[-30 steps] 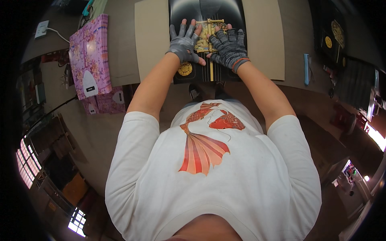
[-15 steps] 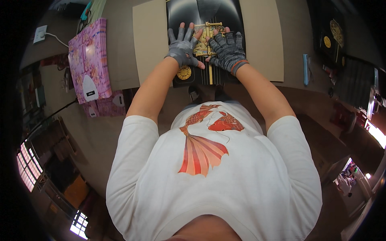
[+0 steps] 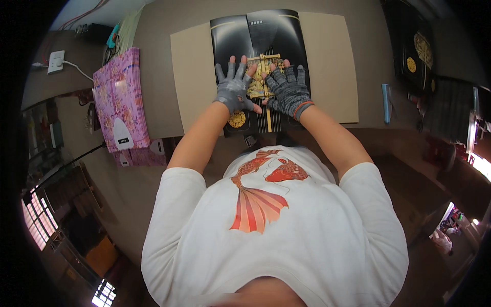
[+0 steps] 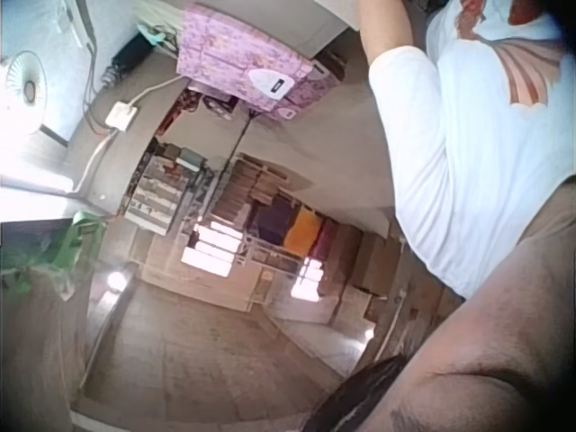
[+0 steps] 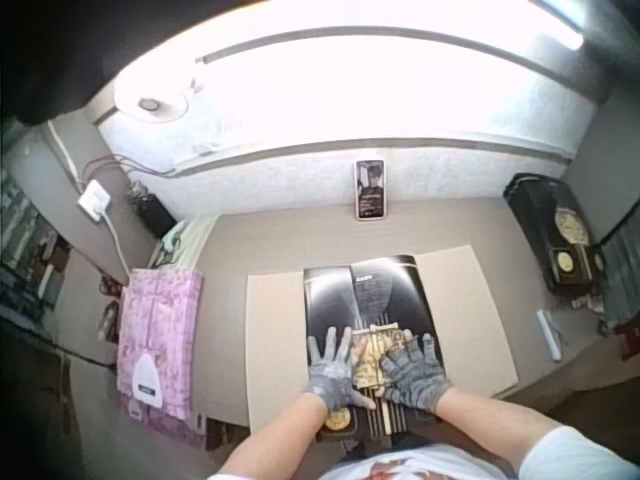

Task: The person is manually applying decorative black and gold paper covers to large flat cardboard panels, smoothing them down with their gloved hands.

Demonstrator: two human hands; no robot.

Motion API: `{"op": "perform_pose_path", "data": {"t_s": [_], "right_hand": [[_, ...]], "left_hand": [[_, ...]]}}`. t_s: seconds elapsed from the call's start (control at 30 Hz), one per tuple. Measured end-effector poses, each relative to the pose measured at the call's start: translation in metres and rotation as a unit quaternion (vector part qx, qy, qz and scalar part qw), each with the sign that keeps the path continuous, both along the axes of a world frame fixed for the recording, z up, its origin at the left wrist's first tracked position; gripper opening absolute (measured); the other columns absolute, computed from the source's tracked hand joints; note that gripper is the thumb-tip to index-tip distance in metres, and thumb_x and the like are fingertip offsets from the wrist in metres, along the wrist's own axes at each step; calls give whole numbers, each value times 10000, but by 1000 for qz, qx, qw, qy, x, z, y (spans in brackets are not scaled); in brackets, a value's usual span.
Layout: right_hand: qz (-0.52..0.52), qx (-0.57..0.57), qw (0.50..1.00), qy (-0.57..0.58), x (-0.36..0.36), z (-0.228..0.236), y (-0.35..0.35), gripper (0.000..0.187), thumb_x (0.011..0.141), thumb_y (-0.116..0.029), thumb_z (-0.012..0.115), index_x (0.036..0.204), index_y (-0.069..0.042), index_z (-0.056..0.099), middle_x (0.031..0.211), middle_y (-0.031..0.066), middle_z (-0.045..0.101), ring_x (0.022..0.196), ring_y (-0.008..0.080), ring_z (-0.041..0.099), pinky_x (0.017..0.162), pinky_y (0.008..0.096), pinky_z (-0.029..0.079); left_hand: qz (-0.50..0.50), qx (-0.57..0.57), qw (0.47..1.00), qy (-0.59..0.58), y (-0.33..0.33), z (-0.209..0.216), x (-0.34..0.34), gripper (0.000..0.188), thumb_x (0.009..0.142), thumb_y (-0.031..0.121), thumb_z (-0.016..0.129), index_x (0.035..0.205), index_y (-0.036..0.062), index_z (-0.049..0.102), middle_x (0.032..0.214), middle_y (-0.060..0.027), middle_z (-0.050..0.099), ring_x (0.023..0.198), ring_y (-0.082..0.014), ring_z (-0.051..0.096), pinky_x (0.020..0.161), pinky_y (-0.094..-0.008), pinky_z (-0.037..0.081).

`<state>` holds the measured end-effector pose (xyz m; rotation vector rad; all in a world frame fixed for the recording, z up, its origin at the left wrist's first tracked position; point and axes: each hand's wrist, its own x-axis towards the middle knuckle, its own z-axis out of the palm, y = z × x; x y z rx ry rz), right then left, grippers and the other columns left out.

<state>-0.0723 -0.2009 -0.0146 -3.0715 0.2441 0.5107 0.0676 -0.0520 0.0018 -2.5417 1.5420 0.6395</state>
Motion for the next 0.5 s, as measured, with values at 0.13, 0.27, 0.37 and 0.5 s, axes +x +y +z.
{"op": "perform_pose_path", "data": {"t_s": [0.13, 0.27, 0.37, 0.5], "right_hand": [[-3, 23, 1000, -12, -4, -3, 0, 860, 821, -681, 542, 1516, -230, 312, 1609, 120, 182, 1478, 430, 59, 1130, 669, 14], [-6, 27, 1000, -6, -5, -5, -4, 853, 826, -666, 544, 1515, -218, 315, 1606, 126, 190, 1480, 421, 56, 1132, 666, 15], [4, 24, 1000, -1, 0, -6, -5, 844, 832, -657, 537, 1516, -215, 315, 1604, 129, 197, 1484, 406, 62, 1133, 665, 22], [6, 36, 999, 10, 5, -12, -13, 797, 862, -604, 513, 1514, -189, 320, 1599, 138, 210, 1488, 357, 115, 1155, 622, 43]], "left_hand": [[-1, 2, 1000, 7, 1, -1, -3, 1458, 390, 823, 739, 1566, 200, 143, 1625, -176, 51, 1480, -440, -35, 1095, -710, -15], [-1, 9, 1000, -10, -8, 4, -6, 1359, 468, 841, 681, 1544, 134, 245, 1622, -177, 86, 1487, -413, -10, 1100, -705, -9], [-76, 26, 992, -95, -21, 1, -11, 1244, 542, 814, 657, 1493, 71, 357, 1608, -180, 157, 1494, -375, 43, 1108, -697, 12], [-124, 127, 979, -99, -48, 15, -15, 1100, 606, 699, 712, 1469, 89, 408, 1562, -199, 284, 1462, -406, 181, 1116, -696, 43]]}}
